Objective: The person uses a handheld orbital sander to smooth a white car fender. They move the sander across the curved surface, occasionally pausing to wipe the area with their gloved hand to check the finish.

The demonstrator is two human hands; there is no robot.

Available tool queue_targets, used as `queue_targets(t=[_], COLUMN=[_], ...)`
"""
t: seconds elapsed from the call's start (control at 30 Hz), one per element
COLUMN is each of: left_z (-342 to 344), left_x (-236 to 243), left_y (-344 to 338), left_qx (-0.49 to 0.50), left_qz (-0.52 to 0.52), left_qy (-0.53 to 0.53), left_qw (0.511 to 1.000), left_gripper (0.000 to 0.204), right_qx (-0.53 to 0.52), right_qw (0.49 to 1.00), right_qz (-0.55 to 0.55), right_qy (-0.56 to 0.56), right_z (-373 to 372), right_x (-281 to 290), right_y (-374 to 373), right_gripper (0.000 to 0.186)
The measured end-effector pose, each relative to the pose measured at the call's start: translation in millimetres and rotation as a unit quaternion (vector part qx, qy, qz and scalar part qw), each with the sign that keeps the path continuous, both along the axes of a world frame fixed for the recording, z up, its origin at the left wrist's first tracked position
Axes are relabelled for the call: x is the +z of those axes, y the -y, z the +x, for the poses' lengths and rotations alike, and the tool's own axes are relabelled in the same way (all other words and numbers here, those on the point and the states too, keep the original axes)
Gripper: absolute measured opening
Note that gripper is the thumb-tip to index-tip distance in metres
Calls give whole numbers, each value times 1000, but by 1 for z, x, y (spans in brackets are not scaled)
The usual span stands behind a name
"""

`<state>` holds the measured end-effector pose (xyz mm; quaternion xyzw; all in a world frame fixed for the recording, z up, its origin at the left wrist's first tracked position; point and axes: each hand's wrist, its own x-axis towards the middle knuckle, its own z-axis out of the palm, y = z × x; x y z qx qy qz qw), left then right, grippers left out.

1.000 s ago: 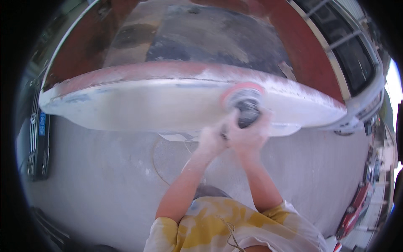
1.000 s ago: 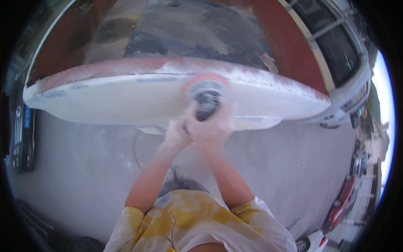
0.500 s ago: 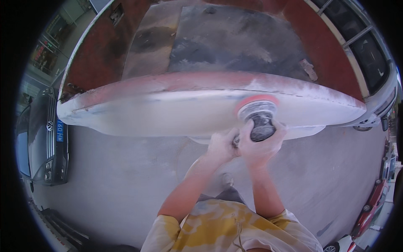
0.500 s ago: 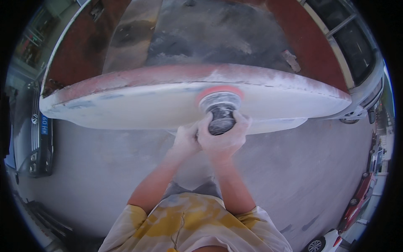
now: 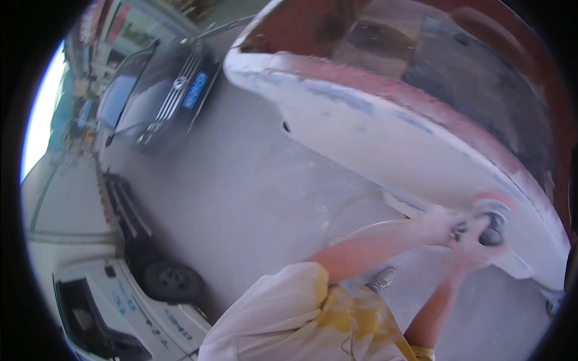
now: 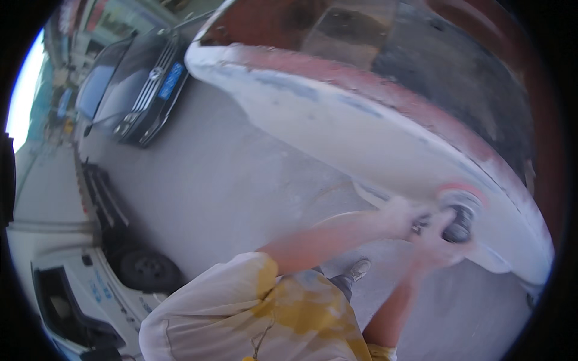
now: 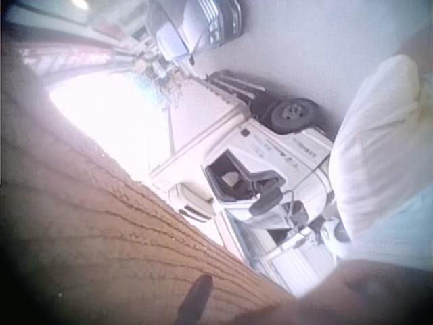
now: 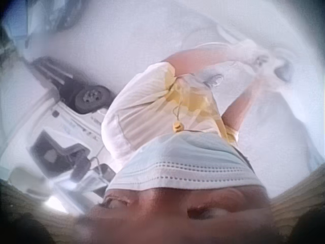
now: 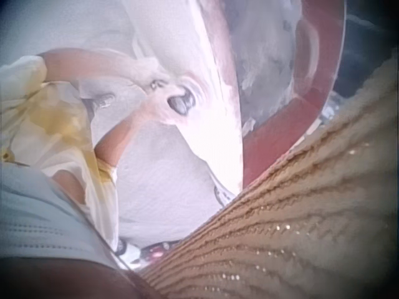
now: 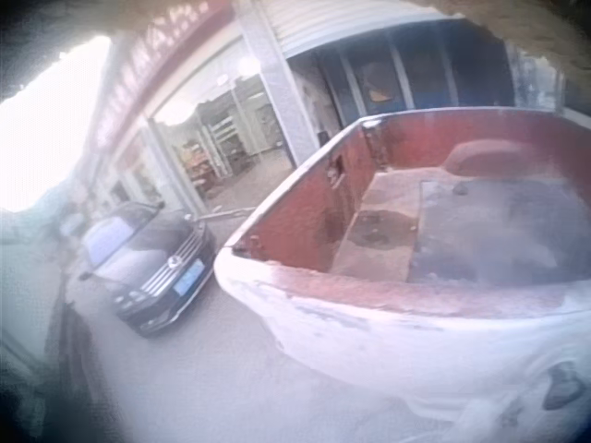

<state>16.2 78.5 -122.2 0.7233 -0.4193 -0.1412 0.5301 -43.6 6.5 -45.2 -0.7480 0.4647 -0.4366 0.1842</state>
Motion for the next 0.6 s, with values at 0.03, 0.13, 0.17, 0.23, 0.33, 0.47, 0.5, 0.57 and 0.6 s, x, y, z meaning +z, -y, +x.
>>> queue_targets(t=[0.03, 0.13, 0.17, 0.23, 0.33, 0.47, 0.5, 0.57, 0.6], left_z=[-2, 0, 4, 16, 30, 17, 9, -6, -14], left_x=[3, -4, -11, -27, -50, -45, -36, -12, 3], left_y=[11, 7, -5, -43, -85, -56, -32, 14, 35], left_qx=[-6, 3, 14, 47, 57, 68, 62, 32, 8], left_qz=[34, 78, 84, 23, 85, 29, 22, 25, 34], left_qy=[36, 77, 79, 97, 52, 85, 89, 89, 84], left_qw=[999, 994, 993, 994, 993, 994, 994, 995, 996], left_gripper=[64, 60, 60, 59, 50, 52, 53, 58, 61], right_qx=[-31, -26, 0, 56, 169, 104, 61, -31, -31], right_qw=[998, 998, 999, 998, 975, 984, 992, 998, 999], right_qz=[57, 49, 33, -36, -140, -146, -106, -23, 4], right_qy=[24, 23, 8, -3, 21, -13, -23, -56, -19], right_z=[-4, -7, -4, 7, 21, 13, 6, -11, -22], right_x=[0, -10, -18, -36, -49, -34, -27, -11, -4], right_y=[11, 13, 3, -30, -62, -38, -21, 21, 42], right_gripper=[60, 64, 63, 61, 57, 51, 52, 56, 61])
